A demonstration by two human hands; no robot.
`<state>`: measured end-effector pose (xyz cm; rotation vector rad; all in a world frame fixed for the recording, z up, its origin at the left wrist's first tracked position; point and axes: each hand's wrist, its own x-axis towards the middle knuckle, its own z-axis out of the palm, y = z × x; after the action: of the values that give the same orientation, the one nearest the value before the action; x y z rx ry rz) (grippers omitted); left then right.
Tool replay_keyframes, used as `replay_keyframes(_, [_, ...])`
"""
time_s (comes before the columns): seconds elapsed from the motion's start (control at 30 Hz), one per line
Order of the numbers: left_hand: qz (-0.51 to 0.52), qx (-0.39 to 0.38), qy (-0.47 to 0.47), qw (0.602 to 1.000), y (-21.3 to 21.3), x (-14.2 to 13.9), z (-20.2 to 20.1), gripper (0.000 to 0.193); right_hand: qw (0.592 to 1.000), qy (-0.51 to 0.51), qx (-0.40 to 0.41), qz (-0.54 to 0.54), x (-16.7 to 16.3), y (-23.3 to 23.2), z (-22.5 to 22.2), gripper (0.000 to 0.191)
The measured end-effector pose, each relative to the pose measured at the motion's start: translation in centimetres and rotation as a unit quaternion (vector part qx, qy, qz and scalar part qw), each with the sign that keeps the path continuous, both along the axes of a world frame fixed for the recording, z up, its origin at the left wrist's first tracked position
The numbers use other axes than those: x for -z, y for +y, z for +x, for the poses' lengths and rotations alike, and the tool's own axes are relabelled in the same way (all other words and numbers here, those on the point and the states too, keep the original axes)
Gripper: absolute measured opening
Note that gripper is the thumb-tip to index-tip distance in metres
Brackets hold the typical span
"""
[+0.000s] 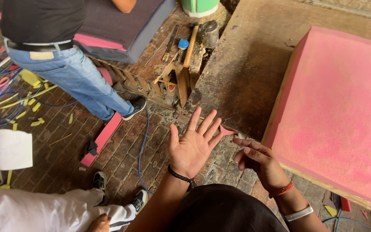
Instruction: The person carries a large pink foam sheet from a stack, lays it flat on a work table, and uses a spray gun with an air hose to apply adhesive across the foam surface in sweeping passes. They then wipe the spray gun nozzle with a foam scrap and set the gun down.
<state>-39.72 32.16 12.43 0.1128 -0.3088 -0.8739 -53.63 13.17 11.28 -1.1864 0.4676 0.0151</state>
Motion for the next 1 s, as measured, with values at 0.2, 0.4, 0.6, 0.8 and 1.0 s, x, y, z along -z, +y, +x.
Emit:
replay_keyframes(0.2, [0.062, -0.055, -0.150, 0.985, -2.4, -1.3, -2.9, 0.097, 0.981, -0.091, 0.038, 0.167, -2.6, 2.9, 3.9, 0.079])
replay_keyframes(0.4, [0.354, -0.280, -0.653, 0.607, -6.1, 0.6, -3.6, 0.095, 0.962, -0.163, 0.104, 0.193, -4.0, 5.0, 7.3, 0.072])
replay_keyframes(0.6, [0.512, -0.300, -0.626, 0.506, -3.2, 1.6, 1.4, 0.094, 0.865, -0.217, 0.034, 0.452, -3.5, 8.6, 9.0, 0.083])
replay_keyframes(0.8, [0.476, -0.312, -0.679, 0.463, -3.6, 2.0, -2.7, 0.097, 0.955, -0.117, 0.074, 0.261, -3.0, 7.5, 9.7, 0.086])
replay_keyframes(1.0, [0.549, -0.294, -0.624, 0.473, -0.3, 2.8, 3.1, 0.100, 0.936, -0.134, -0.029, 0.323, -3.3, 10.1, 10.3, 0.095])
